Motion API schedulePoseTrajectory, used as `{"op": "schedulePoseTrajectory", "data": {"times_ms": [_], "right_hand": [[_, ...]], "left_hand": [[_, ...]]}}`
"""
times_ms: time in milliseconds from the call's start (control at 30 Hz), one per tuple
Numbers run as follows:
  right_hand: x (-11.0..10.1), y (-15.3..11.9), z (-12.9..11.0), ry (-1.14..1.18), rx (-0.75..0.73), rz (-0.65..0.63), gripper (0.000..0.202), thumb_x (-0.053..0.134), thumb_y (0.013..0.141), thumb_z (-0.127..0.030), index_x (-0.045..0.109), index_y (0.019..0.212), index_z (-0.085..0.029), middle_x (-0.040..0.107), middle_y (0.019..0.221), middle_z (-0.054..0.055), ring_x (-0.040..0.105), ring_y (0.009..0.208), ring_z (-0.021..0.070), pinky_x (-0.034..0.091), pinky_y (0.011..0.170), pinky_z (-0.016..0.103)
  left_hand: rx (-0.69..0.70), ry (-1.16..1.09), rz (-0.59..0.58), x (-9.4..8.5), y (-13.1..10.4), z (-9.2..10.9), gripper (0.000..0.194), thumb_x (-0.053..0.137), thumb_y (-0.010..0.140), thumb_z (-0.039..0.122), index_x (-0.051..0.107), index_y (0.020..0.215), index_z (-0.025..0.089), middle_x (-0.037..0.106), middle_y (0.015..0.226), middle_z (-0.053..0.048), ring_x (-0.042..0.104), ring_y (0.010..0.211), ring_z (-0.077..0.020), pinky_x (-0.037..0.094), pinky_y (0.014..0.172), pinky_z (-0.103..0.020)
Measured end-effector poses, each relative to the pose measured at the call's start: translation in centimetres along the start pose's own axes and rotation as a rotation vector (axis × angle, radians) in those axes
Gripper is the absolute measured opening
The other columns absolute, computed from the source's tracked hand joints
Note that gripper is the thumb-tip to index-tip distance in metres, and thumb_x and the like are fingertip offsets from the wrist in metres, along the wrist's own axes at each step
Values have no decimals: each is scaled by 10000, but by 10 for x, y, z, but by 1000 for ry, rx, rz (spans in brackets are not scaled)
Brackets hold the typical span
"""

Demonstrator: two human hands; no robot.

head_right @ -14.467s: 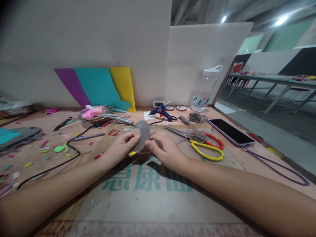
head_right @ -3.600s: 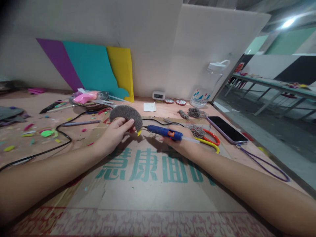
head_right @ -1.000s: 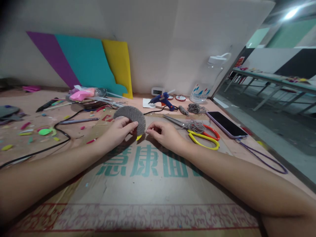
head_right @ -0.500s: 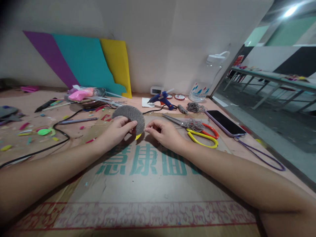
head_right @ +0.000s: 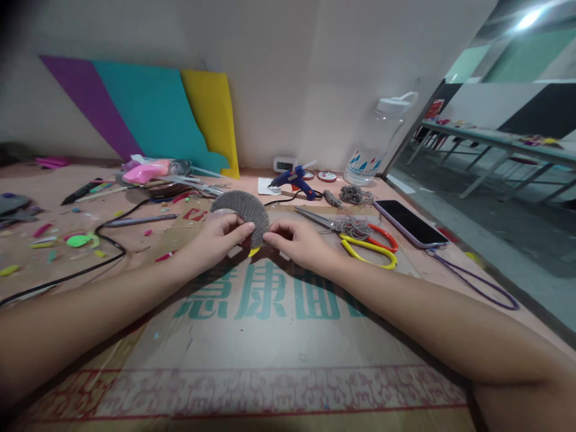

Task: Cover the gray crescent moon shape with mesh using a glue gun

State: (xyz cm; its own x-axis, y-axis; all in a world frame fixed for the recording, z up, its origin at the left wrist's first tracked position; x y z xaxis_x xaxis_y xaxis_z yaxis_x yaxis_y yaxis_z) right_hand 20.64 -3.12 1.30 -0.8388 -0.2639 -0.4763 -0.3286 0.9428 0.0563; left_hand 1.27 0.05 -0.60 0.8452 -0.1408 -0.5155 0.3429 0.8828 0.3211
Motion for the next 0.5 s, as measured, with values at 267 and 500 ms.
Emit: {"op": "schedulePoseTrajectory", "data": {"times_ms": [267, 500], "right_hand": [[0, 2, 6, 155, 29, 70, 243, 589, 872, -417, 534, 785, -197, 482, 480, -85, 374, 330, 59, 282, 316, 184], [1, -2, 0, 64, -25, 53, 229, 567, 882, -397, 552, 801, -184, 494, 500, -68, 406, 374, 67, 297, 345, 187]], "left_hand": [[109, -193, -60, 7, -12, 7, 200, 633, 840, 305, 478, 929, 214, 578, 924, -5, 598, 804, -139, 498, 736, -291], [149, -71, -183, 7, -19, 13, 338, 598, 831, 210, 478, 1145, 239, 600, 1075, -48, 616, 950, -181, 501, 817, -322]]}}
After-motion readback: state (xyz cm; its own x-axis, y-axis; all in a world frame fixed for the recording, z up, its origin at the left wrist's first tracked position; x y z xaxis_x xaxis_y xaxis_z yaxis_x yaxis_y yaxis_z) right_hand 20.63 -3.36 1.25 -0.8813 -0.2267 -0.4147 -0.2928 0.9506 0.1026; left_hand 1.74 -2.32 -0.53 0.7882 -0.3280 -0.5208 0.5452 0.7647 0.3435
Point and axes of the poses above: each hand's wrist, its own y-axis towards the middle knuckle, its own x-axis out of the palm, z = x × y, the point moved 1 cm from there along y, towards the middle knuckle
